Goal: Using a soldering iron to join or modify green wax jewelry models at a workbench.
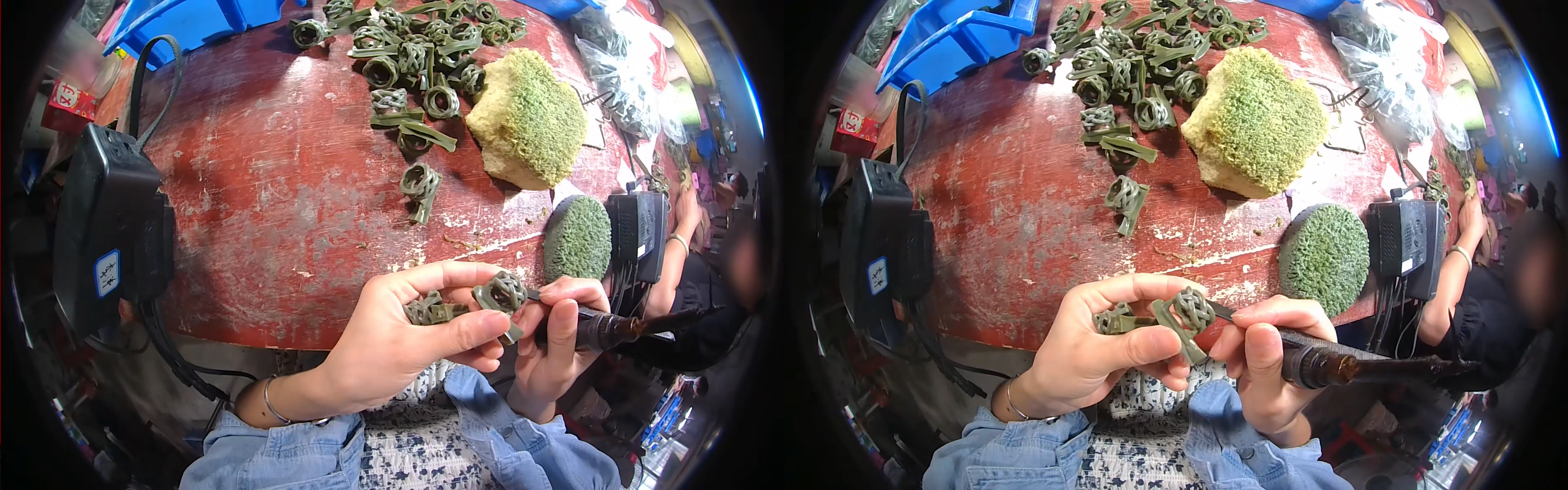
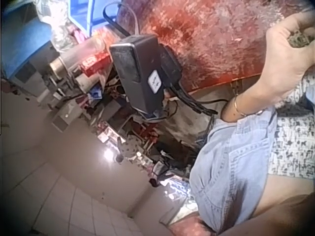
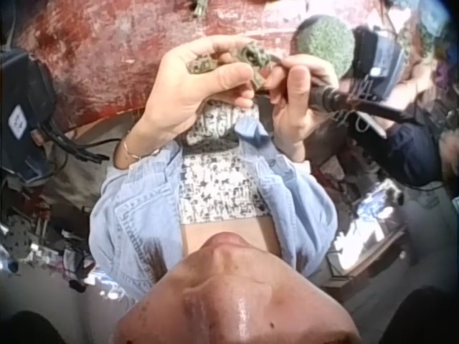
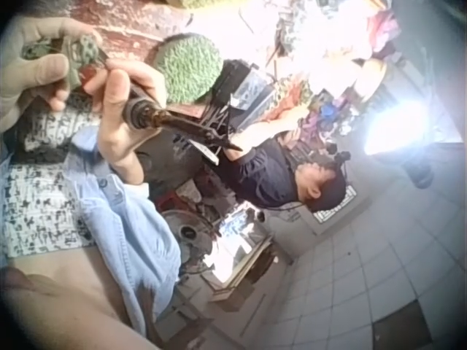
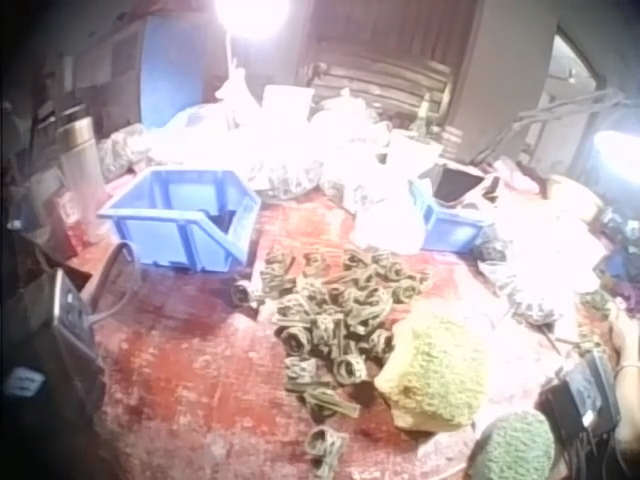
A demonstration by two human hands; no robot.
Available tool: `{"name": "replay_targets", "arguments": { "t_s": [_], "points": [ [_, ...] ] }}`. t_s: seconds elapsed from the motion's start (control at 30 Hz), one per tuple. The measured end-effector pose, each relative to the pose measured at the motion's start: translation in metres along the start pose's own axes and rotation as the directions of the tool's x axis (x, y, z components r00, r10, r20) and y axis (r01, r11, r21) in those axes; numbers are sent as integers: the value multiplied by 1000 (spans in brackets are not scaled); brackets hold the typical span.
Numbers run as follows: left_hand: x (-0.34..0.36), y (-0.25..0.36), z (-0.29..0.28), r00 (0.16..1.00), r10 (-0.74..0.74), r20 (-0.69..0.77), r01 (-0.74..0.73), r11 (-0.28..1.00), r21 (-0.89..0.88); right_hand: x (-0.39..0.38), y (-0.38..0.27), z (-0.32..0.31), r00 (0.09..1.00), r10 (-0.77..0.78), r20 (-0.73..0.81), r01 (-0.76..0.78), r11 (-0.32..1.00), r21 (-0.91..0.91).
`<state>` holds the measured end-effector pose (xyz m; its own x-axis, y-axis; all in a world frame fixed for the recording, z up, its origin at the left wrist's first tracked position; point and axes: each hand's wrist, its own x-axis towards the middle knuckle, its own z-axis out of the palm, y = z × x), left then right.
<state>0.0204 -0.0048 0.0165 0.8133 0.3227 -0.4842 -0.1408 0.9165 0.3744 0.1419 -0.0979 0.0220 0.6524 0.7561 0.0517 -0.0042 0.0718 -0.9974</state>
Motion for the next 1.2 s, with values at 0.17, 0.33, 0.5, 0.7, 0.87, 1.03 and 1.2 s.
{"name": "replay_targets", "arguments": {
  "t_s": [0.17, 0.33, 0.5, 0.7, 0.87, 1.03, 1.2],
  "points": [
    [-1, 1, 0, 1000, 1, 14, -2, 1000, 18, 1, 2, -2, 998, -62, 31, 62, 998, -19],
    [1, -1, -2, 999, 20, 30, -21, 999, 48, 2, 3, -3, 990, -127, 68, 128, 992, -13],
    [0, 0, -3, 999, 19, 36, -22, 998, 63, 3, 1, -10, 985, -99, 139, 101, 995, -10],
    [0, 1, -6, 997, -11, 73, 6, 998, 66, 5, -8, -14, 977, -39, 208, 49, 998, -45],
    [0, 3, -6, 996, -34, 84, 29, 998, 52, 10, -13, -18, 962, -37, 270, 62, 994, -87],
    [-1, 4, -6, 996, -33, 80, 30, 999, 37, 12, -16, -17, 960, -34, 279, 75, 988, -136],
    [-1, 4, -8, 996, -38, 76, 35, 999, 35, 14, -12, -22, 954, -50, 296, 77, 994, -79]
  ]
}}
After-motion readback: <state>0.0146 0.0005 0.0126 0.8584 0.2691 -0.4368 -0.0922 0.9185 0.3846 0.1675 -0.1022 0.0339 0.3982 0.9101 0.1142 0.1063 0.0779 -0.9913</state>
